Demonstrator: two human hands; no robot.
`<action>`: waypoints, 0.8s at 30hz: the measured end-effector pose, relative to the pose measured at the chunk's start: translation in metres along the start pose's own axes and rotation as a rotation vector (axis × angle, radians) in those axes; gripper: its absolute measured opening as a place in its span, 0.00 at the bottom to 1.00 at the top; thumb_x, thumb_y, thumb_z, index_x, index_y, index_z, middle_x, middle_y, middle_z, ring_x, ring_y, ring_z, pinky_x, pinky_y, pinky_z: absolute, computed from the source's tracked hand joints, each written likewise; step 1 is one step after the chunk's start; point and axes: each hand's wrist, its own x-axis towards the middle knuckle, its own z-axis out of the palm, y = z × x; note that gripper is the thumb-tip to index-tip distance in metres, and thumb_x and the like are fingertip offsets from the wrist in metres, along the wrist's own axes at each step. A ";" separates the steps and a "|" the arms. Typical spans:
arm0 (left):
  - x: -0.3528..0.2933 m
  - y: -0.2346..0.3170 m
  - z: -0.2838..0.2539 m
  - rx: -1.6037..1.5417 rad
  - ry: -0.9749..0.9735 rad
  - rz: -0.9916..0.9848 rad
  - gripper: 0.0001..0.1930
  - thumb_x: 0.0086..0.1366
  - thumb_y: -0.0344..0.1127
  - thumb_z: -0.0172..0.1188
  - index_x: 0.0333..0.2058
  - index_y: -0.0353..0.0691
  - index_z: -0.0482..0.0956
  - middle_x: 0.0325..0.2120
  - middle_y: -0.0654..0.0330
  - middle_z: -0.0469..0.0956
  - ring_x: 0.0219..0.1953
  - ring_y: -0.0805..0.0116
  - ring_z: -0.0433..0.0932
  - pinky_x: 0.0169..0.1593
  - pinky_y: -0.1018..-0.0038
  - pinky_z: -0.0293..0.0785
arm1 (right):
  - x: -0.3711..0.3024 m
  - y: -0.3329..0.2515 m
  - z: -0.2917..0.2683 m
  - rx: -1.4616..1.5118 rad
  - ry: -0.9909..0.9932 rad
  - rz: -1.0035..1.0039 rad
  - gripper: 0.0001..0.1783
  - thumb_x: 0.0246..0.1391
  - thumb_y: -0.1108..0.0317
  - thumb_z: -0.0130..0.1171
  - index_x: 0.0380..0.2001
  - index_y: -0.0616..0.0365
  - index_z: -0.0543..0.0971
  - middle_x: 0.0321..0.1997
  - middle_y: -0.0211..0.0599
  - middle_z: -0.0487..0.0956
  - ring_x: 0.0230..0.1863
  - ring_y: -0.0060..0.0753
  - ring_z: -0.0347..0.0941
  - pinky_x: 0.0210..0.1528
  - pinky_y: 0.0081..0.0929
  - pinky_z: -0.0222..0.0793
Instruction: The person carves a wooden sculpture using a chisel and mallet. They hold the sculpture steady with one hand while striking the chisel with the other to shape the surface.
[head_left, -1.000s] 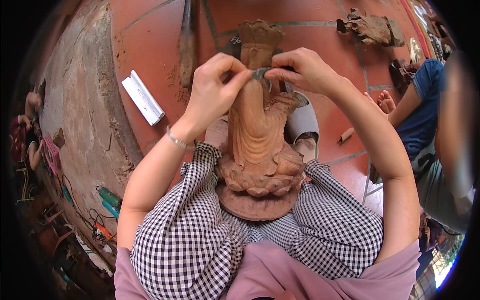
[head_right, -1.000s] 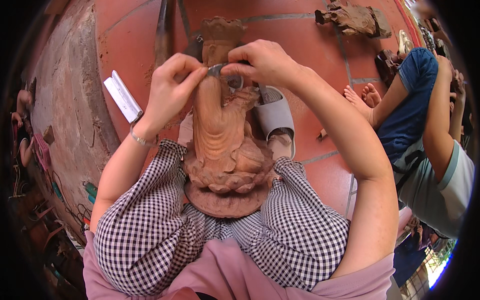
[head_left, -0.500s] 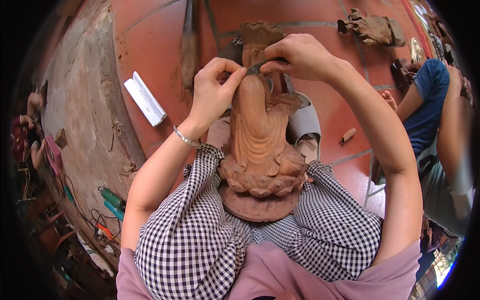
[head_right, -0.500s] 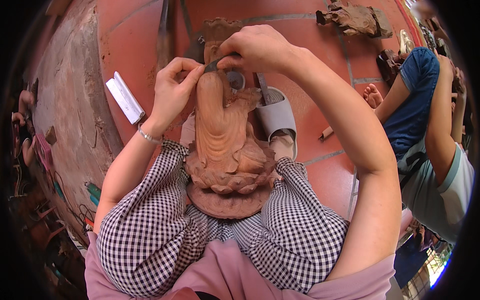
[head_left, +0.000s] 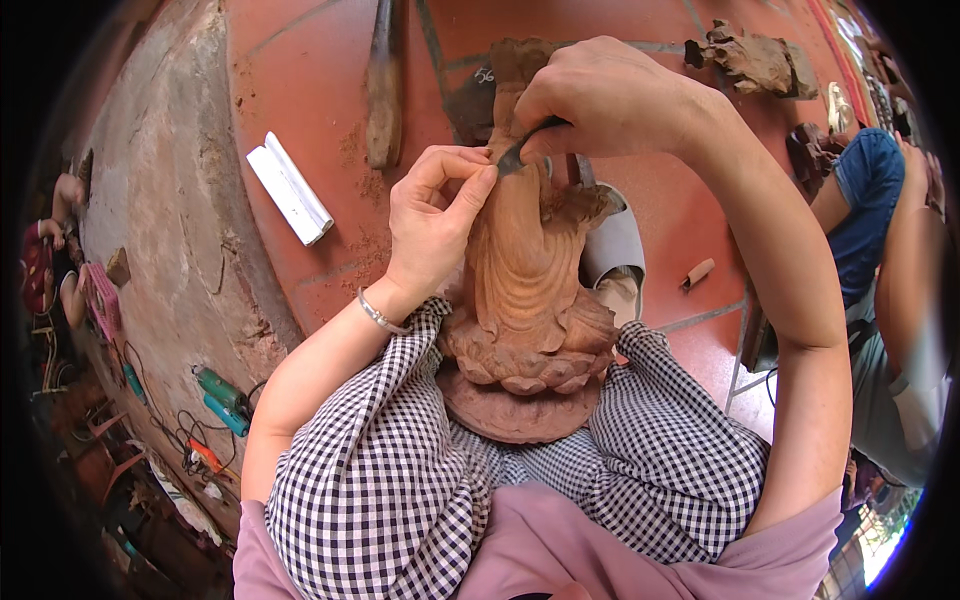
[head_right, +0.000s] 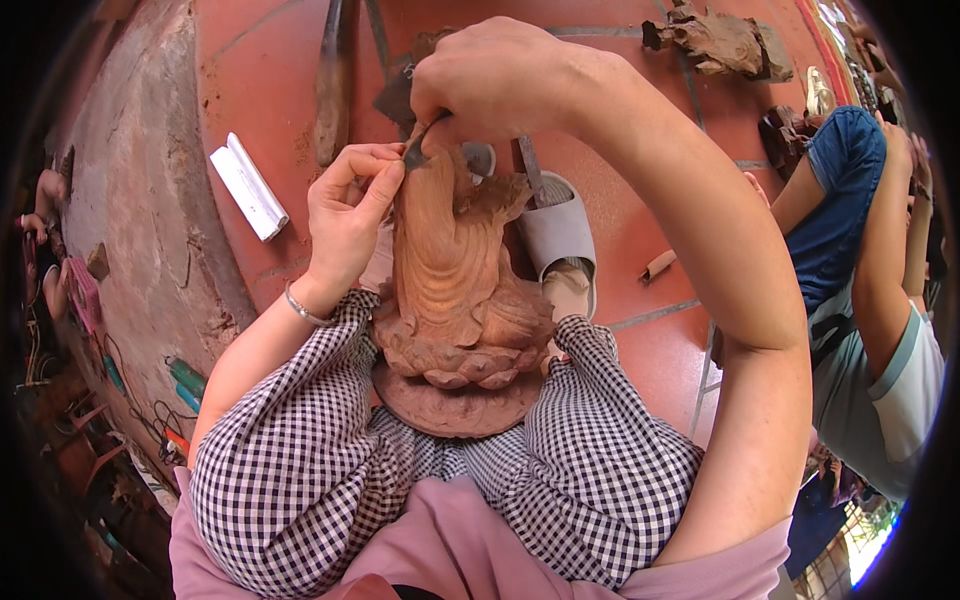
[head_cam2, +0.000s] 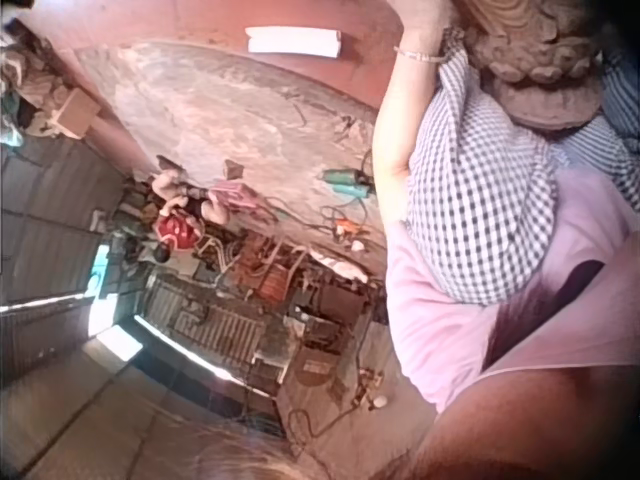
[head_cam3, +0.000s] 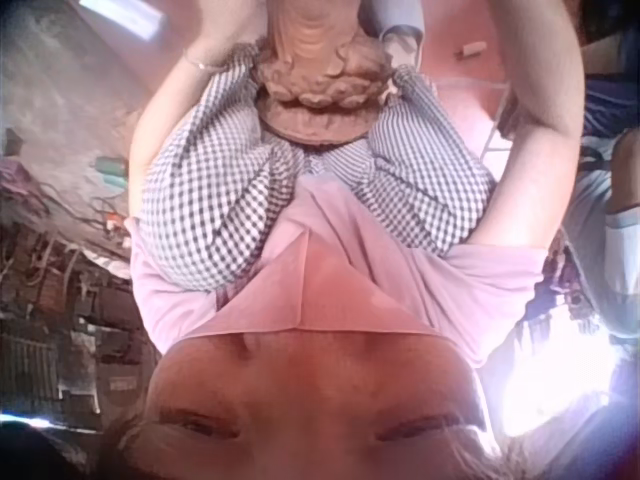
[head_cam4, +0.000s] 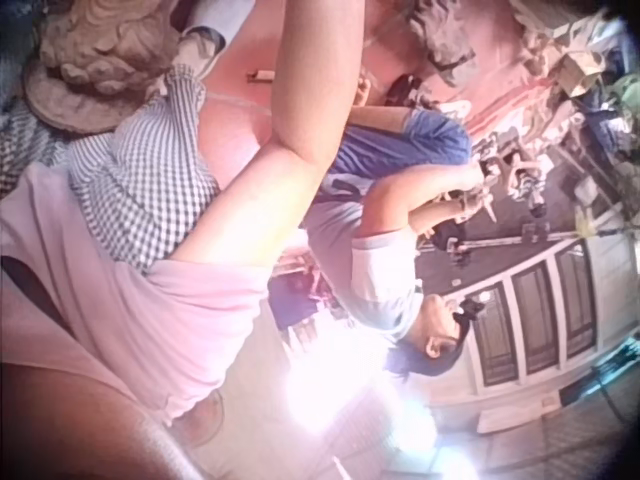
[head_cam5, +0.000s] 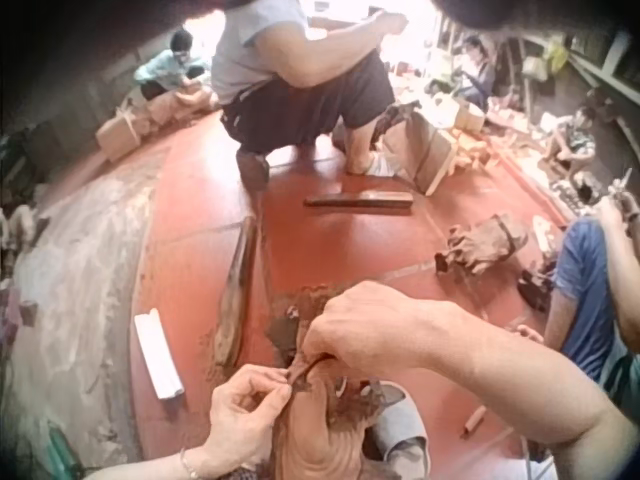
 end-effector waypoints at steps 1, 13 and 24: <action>0.002 -0.002 -0.001 0.002 -0.023 0.018 0.05 0.69 0.27 0.61 0.33 0.31 0.78 0.43 0.58 0.79 0.48 0.74 0.75 0.52 0.78 0.71 | 0.000 0.001 0.002 -0.018 0.011 -0.020 0.12 0.50 0.56 0.67 0.28 0.54 0.83 0.22 0.42 0.78 0.31 0.50 0.76 0.33 0.44 0.70; -0.006 -0.010 0.003 -0.011 0.038 0.077 0.05 0.69 0.27 0.62 0.32 0.33 0.78 0.39 0.61 0.80 0.48 0.74 0.77 0.52 0.77 0.71 | 0.015 -0.015 -0.016 -0.108 -0.106 -0.022 0.11 0.49 0.60 0.66 0.32 0.53 0.86 0.29 0.40 0.83 0.36 0.47 0.80 0.37 0.41 0.73; 0.001 -0.017 -0.001 0.028 -0.041 0.210 0.05 0.65 0.28 0.67 0.32 0.34 0.79 0.38 0.59 0.81 0.47 0.70 0.81 0.48 0.76 0.75 | 0.009 -0.015 -0.010 -0.167 -0.003 -0.076 0.11 0.44 0.60 0.68 0.25 0.57 0.84 0.22 0.44 0.80 0.29 0.48 0.78 0.32 0.41 0.71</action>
